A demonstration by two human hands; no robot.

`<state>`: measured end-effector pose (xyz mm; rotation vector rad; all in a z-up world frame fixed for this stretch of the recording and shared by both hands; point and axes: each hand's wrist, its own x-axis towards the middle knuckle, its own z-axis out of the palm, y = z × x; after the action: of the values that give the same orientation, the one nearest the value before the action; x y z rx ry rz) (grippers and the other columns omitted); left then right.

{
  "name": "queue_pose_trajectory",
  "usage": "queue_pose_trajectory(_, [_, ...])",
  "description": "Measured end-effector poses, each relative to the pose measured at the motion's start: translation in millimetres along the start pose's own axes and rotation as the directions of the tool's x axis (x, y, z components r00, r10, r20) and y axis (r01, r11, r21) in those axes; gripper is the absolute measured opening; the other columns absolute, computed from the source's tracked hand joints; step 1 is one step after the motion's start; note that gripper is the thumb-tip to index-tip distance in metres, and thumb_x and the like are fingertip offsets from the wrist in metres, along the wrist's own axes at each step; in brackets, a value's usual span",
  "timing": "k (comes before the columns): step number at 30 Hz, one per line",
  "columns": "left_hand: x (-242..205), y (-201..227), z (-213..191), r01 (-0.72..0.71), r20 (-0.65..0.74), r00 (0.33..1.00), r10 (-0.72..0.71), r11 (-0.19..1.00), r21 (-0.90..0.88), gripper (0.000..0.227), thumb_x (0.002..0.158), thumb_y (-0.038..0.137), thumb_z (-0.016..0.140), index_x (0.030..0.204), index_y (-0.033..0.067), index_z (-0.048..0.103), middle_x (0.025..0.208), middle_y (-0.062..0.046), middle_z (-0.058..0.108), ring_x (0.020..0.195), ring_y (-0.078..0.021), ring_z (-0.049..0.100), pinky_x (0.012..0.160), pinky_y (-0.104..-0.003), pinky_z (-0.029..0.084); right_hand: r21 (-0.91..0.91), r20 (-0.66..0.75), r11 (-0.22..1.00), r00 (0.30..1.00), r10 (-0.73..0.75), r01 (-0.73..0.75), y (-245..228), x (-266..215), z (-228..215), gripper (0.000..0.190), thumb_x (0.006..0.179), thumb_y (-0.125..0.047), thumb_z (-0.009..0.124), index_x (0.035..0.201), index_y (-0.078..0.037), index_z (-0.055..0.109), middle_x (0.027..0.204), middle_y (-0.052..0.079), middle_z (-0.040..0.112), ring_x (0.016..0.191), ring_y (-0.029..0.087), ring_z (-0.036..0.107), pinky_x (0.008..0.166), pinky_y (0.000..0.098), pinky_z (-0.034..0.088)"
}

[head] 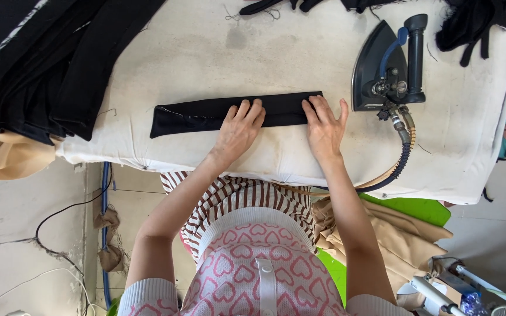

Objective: The person irons multiple black fabric pieces on a padded ironing table. They repeatedly pick up each piece, smooth it with their hands, press it with a steam iron, then fold and stack the finished pieces. The process is repeated for several items throughout the clip.

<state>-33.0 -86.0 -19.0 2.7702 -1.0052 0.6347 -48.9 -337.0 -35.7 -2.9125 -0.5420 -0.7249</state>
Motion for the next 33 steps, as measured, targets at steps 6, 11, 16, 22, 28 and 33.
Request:
queue_pose_trajectory(6, [4.5, 8.1, 13.6, -0.039, 0.040, 0.998, 0.038, 0.999, 0.015, 0.012, 0.088, 0.008, 0.060, 0.100, 0.0098, 0.065, 0.107, -0.009, 0.057, 0.110, -0.0259, 0.050, 0.079, -0.032, 0.045, -0.012, 0.150, 0.994, 0.982, 0.112, -0.112, -7.6, -4.8, -11.7, 0.034, 0.097, -0.005, 0.056, 0.129, -0.015, 0.065, 0.138, 0.009, 0.055, 0.131, 0.029, 0.049, 0.111, 0.0567, 0.011])
queue_pose_trajectory(11, [17.9, 25.8, 22.2, -0.008, 0.065, 0.998, 0.004, 0.998, 0.062, 0.029, 0.089, 0.010, 0.059, 0.118, 0.0124, 0.058, 0.095, -0.012, 0.057, 0.100, -0.0297, 0.056, 0.072, -0.034, 0.048, 0.028, 0.242, 0.973, 0.946, 0.214, -0.227, -15.3, -3.7, -21.4, 0.038, 0.096, -0.005, 0.057, 0.133, -0.014, 0.058, 0.147, 0.008, 0.049, 0.136, 0.032, 0.041, 0.110, 0.0576, 0.009])
queue_pose_trajectory(16, [39.1, 50.6, 15.6, 0.025, 0.162, 0.985, -0.056, 0.981, 0.190, 0.059, 0.084, 0.013, 0.065, 0.140, 0.0252, 0.048, 0.088, -0.017, 0.055, 0.088, -0.0387, 0.059, 0.066, -0.040, 0.048, 0.072, 0.306, 0.951, 0.914, 0.266, -0.301, -16.3, -1.3, -24.6, 0.036, 0.096, -0.004, 0.057, 0.131, -0.010, 0.053, 0.149, 0.009, 0.048, 0.137, 0.034, 0.037, 0.110, 0.0581, 0.010])
queue_pose_trajectory(22, [51.1, 64.7, 20.4, -0.062, 0.444, 0.892, -0.086, 0.949, 0.309, 0.074, 0.078, 0.014, 0.073, 0.144, 0.0335, 0.045, 0.089, -0.023, 0.054, 0.086, -0.0474, 0.058, 0.068, -0.046, 0.045, 0.115, 0.265, 0.959, 0.939, 0.221, -0.258, 42.6, 29.9, -48.7, 0.039, 0.085, -0.027, 0.076, 0.121, -0.021, 0.062, 0.141, 0.008, 0.054, 0.133, 0.033, 0.042, 0.105, 0.0650, 0.021])
queue_pose_trajectory(28, [51.1, 65.9, 17.9, -0.134, 0.531, 0.837, -0.132, 0.891, 0.433, 0.070, 0.091, 0.014, 0.053, 0.151, 0.0341, 0.024, 0.102, -0.019, 0.051, 0.089, -0.0390, 0.057, 0.073, -0.039, 0.047, 0.057, 0.218, 0.728, 0.720, 0.659, -0.683, 158.3, 75.7, -57.5, 0.058, 0.110, -0.035, 0.053, 0.148, -0.001, 0.026, 0.141, 0.027, 0.035, 0.122, 0.049, 0.044, 0.093, 0.0591, 0.045])
queue_pose_trajectory(33, [47.9, 66.2, 21.9, -0.111, 0.511, 0.848, -0.139, 0.897, 0.428, 0.070, 0.091, 0.014, 0.054, 0.151, 0.0338, 0.025, 0.103, -0.018, 0.050, 0.091, -0.0380, 0.056, 0.073, -0.039, 0.046, -0.029, 0.317, 0.605, 0.567, 0.760, -0.795, 177.9, 80.7, -47.1, 0.051, 0.102, -0.054, 0.044, 0.111, -0.005, 0.054, 0.096, 0.020, 0.065, 0.094, 0.043, 0.059, 0.074, 0.0552, 0.046])
